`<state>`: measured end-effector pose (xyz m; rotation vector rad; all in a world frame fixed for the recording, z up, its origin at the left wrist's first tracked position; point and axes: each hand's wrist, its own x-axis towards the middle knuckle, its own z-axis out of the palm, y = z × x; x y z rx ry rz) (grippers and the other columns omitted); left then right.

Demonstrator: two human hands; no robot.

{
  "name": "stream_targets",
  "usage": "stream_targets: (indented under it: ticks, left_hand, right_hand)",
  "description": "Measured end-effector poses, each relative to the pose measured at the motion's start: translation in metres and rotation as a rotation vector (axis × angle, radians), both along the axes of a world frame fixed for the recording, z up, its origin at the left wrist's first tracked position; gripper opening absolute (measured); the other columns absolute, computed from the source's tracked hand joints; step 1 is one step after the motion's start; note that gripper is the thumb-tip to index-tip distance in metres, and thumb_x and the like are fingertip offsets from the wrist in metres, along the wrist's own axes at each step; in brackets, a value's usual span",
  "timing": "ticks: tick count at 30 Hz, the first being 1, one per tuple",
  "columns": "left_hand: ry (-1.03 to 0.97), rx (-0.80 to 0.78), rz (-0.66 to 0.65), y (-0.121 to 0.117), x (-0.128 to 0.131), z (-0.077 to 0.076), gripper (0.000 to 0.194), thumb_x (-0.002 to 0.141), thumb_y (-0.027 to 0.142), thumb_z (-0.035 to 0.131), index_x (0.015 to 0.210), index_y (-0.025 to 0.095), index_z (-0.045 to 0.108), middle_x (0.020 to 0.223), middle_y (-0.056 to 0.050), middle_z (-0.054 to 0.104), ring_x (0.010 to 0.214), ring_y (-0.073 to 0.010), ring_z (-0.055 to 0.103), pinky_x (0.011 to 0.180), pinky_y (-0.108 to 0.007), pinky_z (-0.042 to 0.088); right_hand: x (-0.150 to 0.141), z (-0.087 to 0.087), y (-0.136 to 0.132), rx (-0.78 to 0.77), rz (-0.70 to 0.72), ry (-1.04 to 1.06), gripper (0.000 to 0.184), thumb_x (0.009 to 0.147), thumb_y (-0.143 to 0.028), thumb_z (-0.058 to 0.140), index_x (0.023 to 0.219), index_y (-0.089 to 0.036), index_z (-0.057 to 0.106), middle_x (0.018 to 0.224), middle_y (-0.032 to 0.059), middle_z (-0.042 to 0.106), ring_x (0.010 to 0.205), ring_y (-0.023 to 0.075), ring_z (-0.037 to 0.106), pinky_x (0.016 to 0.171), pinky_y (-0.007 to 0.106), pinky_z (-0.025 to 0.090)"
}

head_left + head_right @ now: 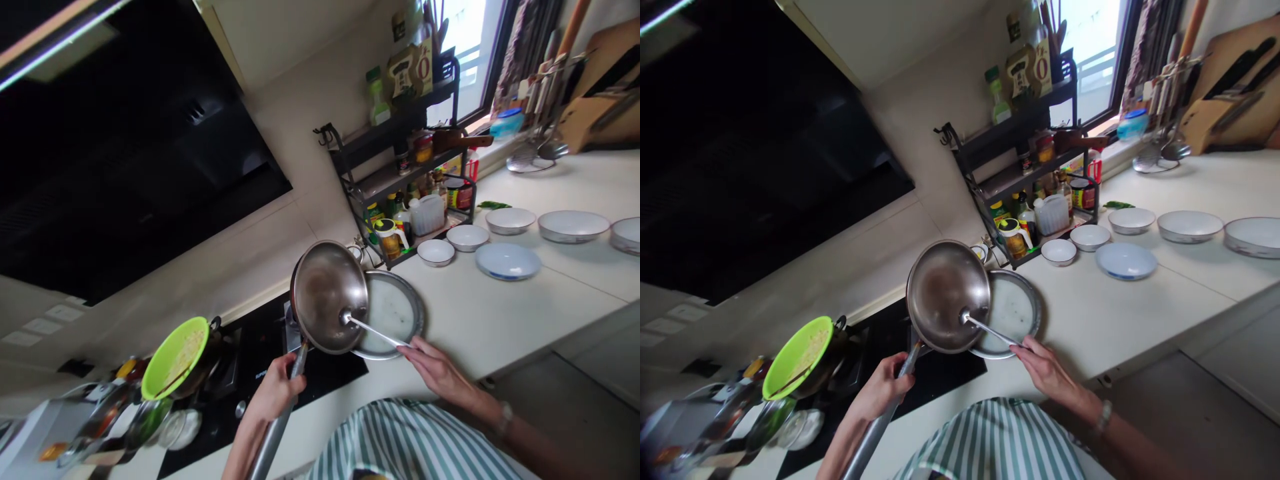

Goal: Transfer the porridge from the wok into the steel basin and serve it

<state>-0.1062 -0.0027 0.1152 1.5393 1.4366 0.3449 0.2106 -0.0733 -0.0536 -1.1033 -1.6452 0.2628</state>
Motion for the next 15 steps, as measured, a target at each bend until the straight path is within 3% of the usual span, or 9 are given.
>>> stream_targets:
  ticks: [9, 15]
  left_hand:
    - [-0.390, -0.201, 0.153, -0.012, -0.024, -0.003, 0.022, 0.059, 0.028, 0.066, 0.069, 0.017, 0.050, 0.047, 0.008, 0.042, 0.037, -0.0040, 0.033, 0.039, -0.018, 0.021]
    - [-0.645, -0.323, 0.256, -0.024, -0.035, -0.008, 0.023, 0.061, 0.022, 0.068, 0.067, 0.017, 0.047, 0.051, 0.007, 0.042, 0.037, -0.0018, 0.032, 0.038, -0.016, 0.018]
  right_hand:
    - [0.016, 0.012, 0.003, -0.019, -0.056, 0.125, 0.027, 0.092, -0.021, 0.052, 0.107, -0.021, 0.074, 0.076, 0.0051, 0.062, 0.070, 0.0131, 0.064, 0.065, 0.020, 0.054]
    - [0.010, 0.009, 0.012, -0.135, -0.158, 0.237, 0.025, 0.090, -0.033, 0.054, 0.094, -0.023, 0.077, 0.077, 0.0055, 0.066, 0.070, 0.0158, 0.065, 0.062, 0.023, 0.055]
